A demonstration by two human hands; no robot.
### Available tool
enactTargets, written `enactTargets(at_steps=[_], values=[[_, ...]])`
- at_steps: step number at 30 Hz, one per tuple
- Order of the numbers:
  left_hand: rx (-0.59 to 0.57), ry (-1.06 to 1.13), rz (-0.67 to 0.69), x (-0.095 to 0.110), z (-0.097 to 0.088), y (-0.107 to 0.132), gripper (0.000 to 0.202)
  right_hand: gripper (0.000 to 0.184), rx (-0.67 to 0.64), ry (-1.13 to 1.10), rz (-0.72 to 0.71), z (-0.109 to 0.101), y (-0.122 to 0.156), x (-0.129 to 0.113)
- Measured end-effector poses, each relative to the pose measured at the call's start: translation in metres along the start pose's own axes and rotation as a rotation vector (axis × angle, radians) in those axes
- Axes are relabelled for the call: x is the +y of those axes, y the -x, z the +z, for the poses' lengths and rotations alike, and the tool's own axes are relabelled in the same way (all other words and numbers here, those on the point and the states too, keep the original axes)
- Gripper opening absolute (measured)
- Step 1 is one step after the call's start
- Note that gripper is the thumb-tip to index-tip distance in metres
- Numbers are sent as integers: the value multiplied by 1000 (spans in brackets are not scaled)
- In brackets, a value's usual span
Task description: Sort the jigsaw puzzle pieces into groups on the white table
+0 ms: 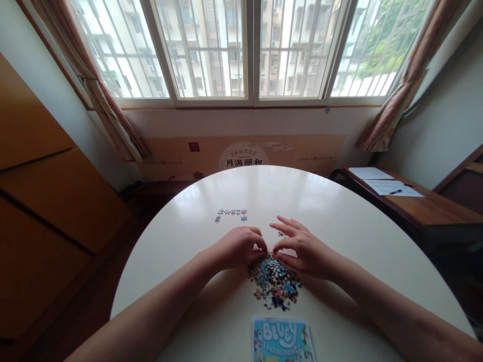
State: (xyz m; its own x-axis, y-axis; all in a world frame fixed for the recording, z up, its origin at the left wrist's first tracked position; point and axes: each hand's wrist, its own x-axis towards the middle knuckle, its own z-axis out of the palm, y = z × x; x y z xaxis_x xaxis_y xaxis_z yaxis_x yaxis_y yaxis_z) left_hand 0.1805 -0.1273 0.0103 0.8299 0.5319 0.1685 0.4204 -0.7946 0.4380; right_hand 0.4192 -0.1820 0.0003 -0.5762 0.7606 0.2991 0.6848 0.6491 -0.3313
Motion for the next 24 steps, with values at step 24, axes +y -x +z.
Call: enactTargets(at_steps=[24], values=[[-16,9,0,7,-3,-1,19,19,-55,-62,289,-63,23,41]])
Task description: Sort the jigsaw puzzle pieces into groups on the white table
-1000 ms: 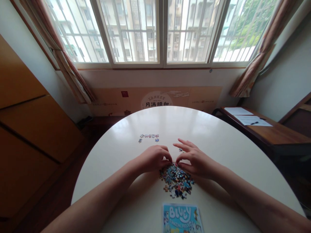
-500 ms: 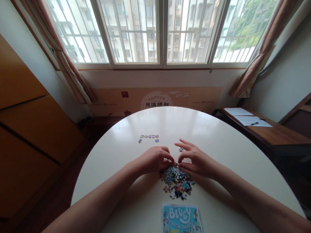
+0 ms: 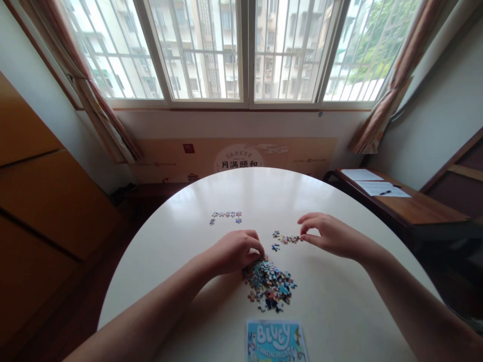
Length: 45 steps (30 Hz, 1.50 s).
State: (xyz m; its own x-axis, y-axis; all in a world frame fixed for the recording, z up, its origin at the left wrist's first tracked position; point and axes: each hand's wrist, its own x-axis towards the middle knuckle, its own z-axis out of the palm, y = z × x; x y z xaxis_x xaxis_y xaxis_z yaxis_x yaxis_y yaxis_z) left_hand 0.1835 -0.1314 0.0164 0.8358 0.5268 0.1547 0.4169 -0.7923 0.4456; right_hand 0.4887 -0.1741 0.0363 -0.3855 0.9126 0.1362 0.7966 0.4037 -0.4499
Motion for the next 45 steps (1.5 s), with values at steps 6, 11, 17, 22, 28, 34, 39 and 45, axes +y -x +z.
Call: enactTargets(at_steps=[6,11,17,22,28,34,39,45], values=[[-14,22,-1,-4,2,0,23,14,-285,-102,143,-5,3,-5],[6,37,3,-2,3,1,22,19,-171,-42,132,4,-2,-1],[-1,36,2,-1,3,1,23,31,66,30,211,4,-6,3],[-1,32,-11,1,2,0,24,28,18,16,202,10,-8,-1],[-15,154,-91,0,-1,-3,23,28,-22,-1,244,19,-10,-6],[-51,332,-114,-12,-1,-2,20,27,-37,-46,223,18,-9,-6],[-37,480,-160,-16,-12,0,4,28,-9,-32,238,17,-10,-3],[206,539,-270,-28,-49,13,16,27,52,-37,187,20,-11,-2]])
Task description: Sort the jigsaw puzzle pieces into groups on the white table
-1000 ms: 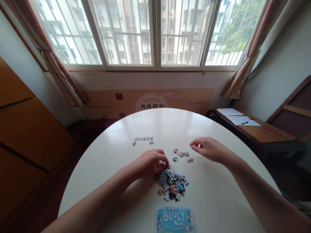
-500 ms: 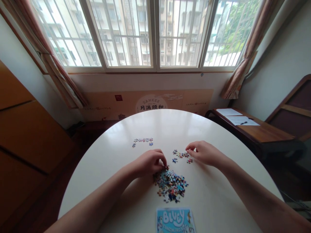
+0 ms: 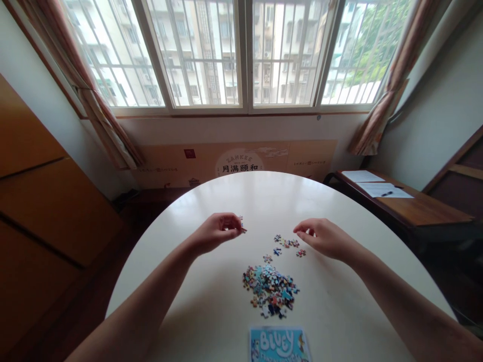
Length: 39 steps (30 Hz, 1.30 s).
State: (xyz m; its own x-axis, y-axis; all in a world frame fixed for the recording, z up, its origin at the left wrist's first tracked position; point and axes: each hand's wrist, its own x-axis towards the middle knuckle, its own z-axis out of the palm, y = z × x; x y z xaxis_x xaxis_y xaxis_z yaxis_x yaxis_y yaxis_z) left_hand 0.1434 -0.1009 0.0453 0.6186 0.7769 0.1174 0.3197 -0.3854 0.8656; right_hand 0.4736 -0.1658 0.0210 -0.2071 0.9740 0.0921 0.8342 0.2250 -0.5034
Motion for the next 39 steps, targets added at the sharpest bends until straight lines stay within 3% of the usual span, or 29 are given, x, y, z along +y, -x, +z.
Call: enactTargets(at_steps=[3,6,10,15,19,25,30,39], values=[[120,-215,-17,-3,-24,5,18,26,25,0,-26,3,0,2],[185,-402,-174,-9,-39,8,23,25,63,-6,-46,7,-1,4],[130,-478,-456,-14,-40,9,32,26,98,-24,-46,9,-2,7],[64,-585,-590,-9,-34,9,27,27,68,-37,-85,10,-1,7],[98,-786,-526,-4,-42,14,17,27,83,-35,-94,10,-1,7],[-57,-802,-266,-10,-47,14,29,28,88,-41,-108,8,1,4],[-119,-804,-265,-17,-41,11,30,25,56,-63,-158,8,2,2],[48,-888,-222,-33,-35,4,24,24,35,-79,-215,10,2,1]])
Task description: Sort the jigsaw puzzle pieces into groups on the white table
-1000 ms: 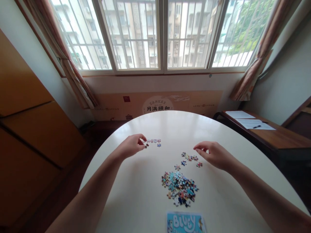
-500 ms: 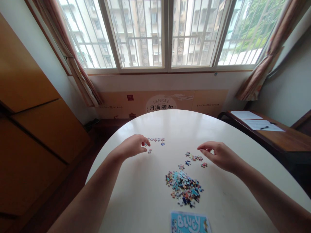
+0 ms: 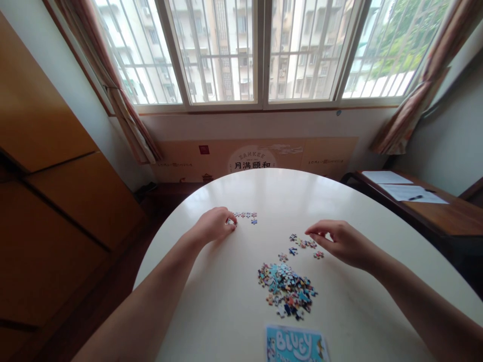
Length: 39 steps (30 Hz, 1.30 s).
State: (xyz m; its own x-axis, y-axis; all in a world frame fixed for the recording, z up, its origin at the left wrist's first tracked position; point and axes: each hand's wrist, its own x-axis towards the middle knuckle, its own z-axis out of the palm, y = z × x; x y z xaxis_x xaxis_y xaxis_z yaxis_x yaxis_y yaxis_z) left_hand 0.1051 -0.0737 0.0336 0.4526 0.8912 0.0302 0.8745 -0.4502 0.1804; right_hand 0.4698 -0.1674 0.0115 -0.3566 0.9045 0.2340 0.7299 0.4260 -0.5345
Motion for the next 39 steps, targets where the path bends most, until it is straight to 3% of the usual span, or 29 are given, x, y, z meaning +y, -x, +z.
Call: enactTargets(at_steps=[11,32,36,39], values=[[88,16,-52,-2,12,-5,22,24,-22,9,-23,-1,0,-1],[79,43,-53,-5,15,-8,21,24,-51,-19,-25,0,1,-3],[104,62,-50,-8,8,-7,22,24,-38,-12,-26,-1,1,-2],[201,57,-83,-13,-4,-3,26,24,-26,-4,-25,-2,1,-2]])
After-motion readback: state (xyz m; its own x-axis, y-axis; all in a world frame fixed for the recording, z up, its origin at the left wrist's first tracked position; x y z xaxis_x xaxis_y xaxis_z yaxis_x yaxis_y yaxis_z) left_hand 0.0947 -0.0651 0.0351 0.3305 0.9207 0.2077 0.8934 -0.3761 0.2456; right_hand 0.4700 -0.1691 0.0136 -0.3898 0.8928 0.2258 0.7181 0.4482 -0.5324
